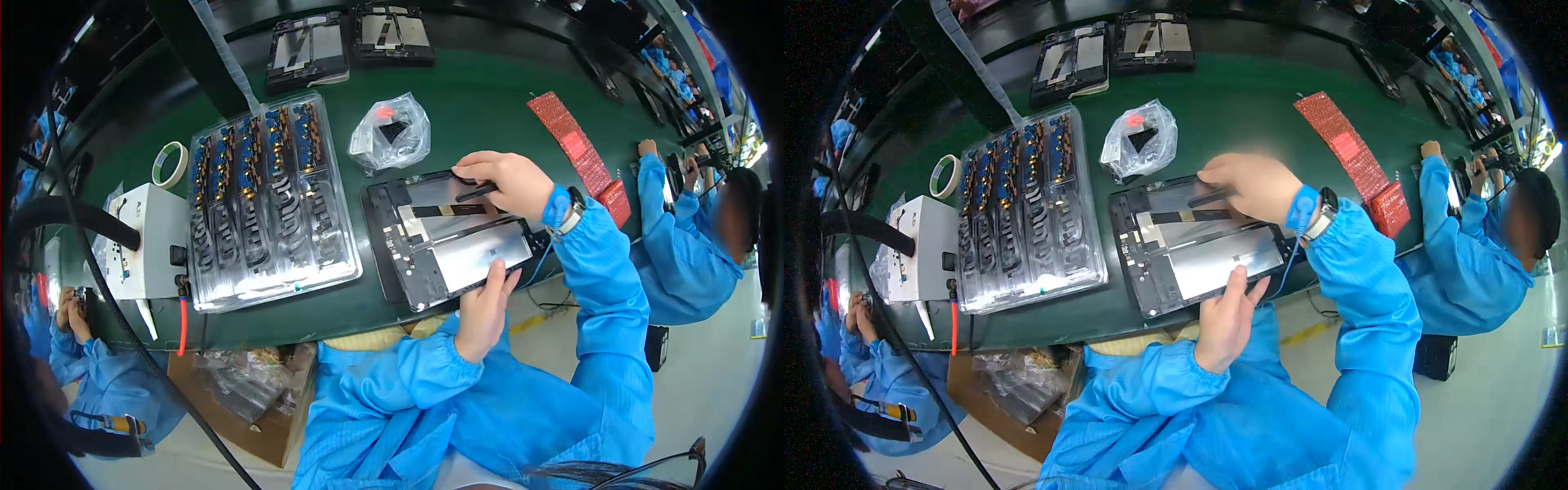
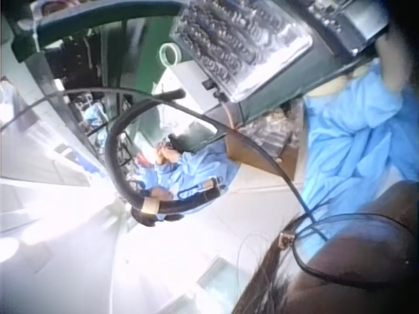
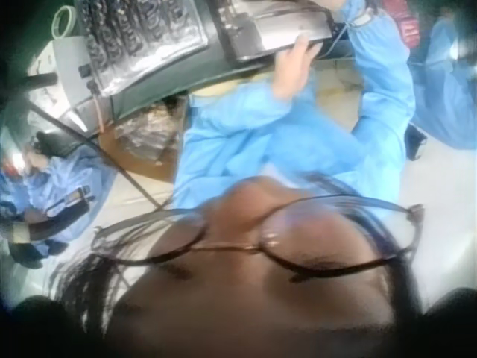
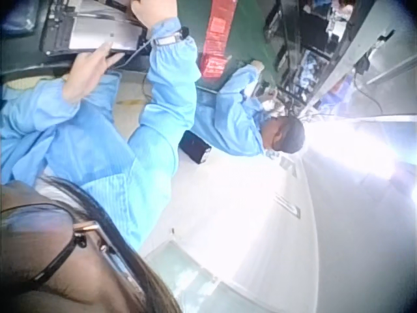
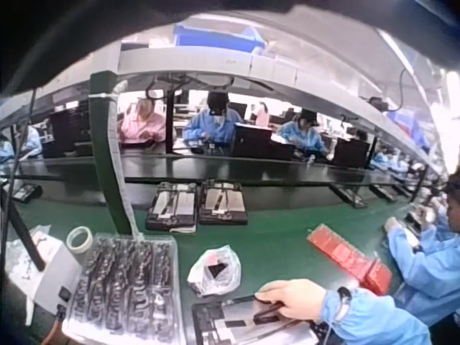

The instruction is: Assembling or repairing tablet devices on an industrial production line.

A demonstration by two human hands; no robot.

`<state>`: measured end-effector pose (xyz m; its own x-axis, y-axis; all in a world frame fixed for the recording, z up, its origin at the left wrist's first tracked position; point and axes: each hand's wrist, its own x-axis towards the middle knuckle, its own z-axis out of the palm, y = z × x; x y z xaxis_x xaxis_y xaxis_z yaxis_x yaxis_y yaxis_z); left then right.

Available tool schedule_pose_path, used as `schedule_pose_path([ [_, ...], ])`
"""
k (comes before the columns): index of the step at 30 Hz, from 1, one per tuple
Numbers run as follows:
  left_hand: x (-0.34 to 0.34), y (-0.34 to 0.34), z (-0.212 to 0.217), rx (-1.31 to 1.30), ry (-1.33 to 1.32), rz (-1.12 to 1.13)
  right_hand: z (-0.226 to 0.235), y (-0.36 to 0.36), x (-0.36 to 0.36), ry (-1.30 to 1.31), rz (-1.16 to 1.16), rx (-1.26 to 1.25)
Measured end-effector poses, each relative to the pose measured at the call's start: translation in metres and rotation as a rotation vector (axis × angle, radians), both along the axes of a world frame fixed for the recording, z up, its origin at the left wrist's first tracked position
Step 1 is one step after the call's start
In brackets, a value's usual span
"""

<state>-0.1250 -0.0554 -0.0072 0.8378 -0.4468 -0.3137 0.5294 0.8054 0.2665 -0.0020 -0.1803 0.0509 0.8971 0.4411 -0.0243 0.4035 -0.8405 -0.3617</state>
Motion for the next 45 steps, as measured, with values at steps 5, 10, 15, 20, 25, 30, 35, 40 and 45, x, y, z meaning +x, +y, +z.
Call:
schedule_pose_path([
  [5, 0.005, 0.052, -0.026, -0.075, 0.044, -0.539, -0.022, -0.001, -0.012, -0.05, -0.042, -0.053],
  [10, -0.004, 0.154, -0.009, 0.905, -0.808, -0.581, -0.011, -0.042, -0.055, -0.008, -0.464, 0.188],
  [15, 0.017, 0.167, -0.012, 1.872, -1.176, -0.174, -0.043, -0.065, -0.111, 0.058, -0.633, 0.11],
  [20, 0.017, 0.147, -0.015, 1.789, -1.189, -0.207, -0.065, -0.06, -0.124, 0.237, -0.819, 0.873],
  [25, 0.008, 0.132, 0.001, 1.322, -1.131, -0.268, -0.05, -0.096, -0.151, 0.399, -0.9, 1.535],
  [30, 0.042, 0.107, 0.03, 1.046, -1.53, -0.435, -0.027, -0.136, -0.139, 0.247, -0.962, 1.912],
  [35, 0.074, 0.047, -0.003, 0.958, -1.84, -0.31, 0.01, -0.17, -0.034, 0.205, -0.874, 1.833],
  [40, 0.099, 0.004, -0.036, 0.95, -1.983, -0.242, 0.005, -0.17, 0.087, 0.167, -1.15, 1.634],
  [45, 0.097, 0.004, -0.038, 0.928, -2.06, -0.308, -0.007, -0.18, 0.143, -0.03, -1.161, 1.473],
])
